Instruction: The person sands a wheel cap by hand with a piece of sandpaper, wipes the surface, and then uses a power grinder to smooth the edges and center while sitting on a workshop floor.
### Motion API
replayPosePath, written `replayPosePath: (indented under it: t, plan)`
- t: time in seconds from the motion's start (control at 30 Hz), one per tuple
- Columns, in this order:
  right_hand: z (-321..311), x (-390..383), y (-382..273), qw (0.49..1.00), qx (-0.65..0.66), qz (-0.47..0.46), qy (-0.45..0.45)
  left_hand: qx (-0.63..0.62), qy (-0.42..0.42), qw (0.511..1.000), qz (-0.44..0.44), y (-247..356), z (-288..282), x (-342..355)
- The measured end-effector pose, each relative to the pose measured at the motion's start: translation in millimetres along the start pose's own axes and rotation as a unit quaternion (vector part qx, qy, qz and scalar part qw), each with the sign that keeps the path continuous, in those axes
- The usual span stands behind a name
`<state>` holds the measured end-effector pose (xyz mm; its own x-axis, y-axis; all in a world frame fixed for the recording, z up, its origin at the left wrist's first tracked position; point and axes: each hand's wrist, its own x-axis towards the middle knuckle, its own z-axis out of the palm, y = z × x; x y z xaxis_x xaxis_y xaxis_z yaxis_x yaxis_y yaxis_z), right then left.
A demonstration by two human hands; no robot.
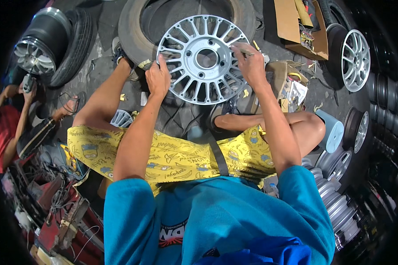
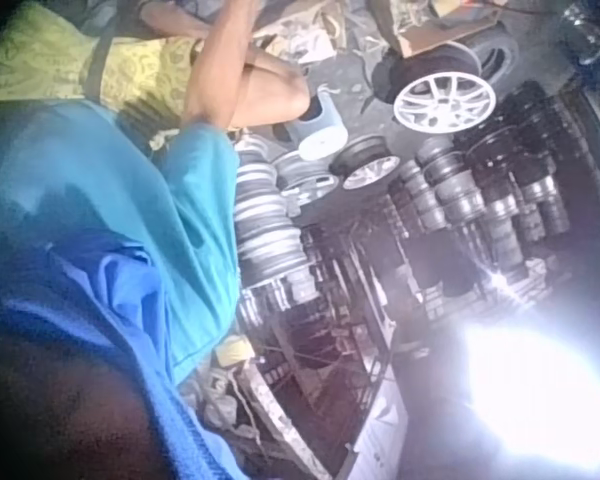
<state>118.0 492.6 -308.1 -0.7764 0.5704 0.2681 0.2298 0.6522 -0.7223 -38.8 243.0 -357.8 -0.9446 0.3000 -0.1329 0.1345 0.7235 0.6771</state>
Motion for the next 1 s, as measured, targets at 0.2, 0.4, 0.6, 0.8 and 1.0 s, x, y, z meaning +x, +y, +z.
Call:
replayPosePath:
  t: [0.2, 0.4, 0.6, 0.8, 1.0]
  plan:
    - [6.8, 28.8, 19.7, 0.934, 0.125, 0.335, -0.026, 0.011, 0.002, 1.000, -0.016, -4.6, 4.9, 5.3]
    - [-13.3, -17.9, 0.6, 0.875, 0.351, 0.309, 0.127, 0.024, 0.028, 0.999, 0.015, 4.9, 3.7, 0.7]
    - [-38.9, -61.6, -35.1, 0.902, 0.304, 0.297, 0.072, 0.028, 0.004, 0.998, -0.050, -5.0, 4.8, 8.2]
    - [-25.2, -105.4, -37.3, 0.923, 0.253, 0.289, 0.003, 0.038, 0.002, 0.998, -0.050, -3.1, 6.1, 11.6]
    - [-12.5, -108.4, -45.9, 0.960, 0.179, 0.213, -0.032, 0.038, -0.006, 0.998, -0.051, -4.2, 5.1, 11.5]
